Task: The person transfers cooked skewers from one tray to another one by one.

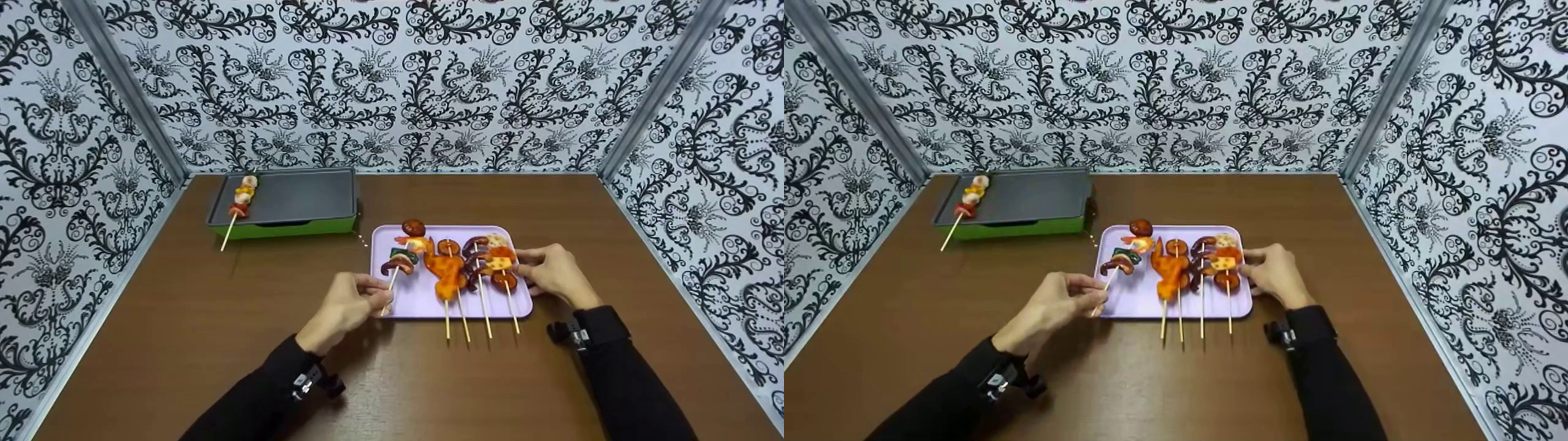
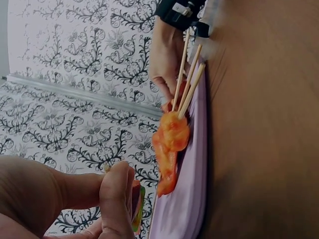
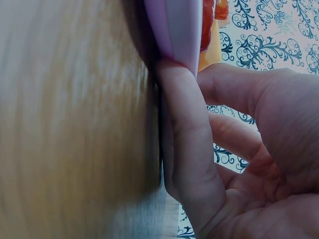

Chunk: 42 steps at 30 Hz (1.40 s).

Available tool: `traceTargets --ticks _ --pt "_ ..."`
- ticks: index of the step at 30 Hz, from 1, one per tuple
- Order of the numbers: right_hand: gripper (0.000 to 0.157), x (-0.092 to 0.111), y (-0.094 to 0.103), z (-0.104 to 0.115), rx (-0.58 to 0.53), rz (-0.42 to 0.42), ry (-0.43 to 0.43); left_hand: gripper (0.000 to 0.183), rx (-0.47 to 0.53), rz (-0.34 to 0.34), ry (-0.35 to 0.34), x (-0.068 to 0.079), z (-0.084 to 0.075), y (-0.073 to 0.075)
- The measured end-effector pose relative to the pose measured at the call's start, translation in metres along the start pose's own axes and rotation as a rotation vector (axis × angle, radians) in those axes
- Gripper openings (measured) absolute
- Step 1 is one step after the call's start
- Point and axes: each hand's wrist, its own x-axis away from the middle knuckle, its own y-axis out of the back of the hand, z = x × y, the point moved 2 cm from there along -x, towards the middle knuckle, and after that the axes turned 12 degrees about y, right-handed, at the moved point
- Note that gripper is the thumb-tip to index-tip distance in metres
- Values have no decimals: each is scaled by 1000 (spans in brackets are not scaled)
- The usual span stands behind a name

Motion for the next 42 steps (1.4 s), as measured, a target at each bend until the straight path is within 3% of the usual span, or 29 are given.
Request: traceTargets --ticks 17,25,42 --pt "52 -4 3 0 2 -7 -22 20 11 75 -6 0 10 -23" --pt "51 -6 -1 3 -26 -16 -17 22 112 127 41 0 15 -30" --pt "51 -1 -1 -2 -34 -12 -16 27 58 128 -43 6 20 -49"
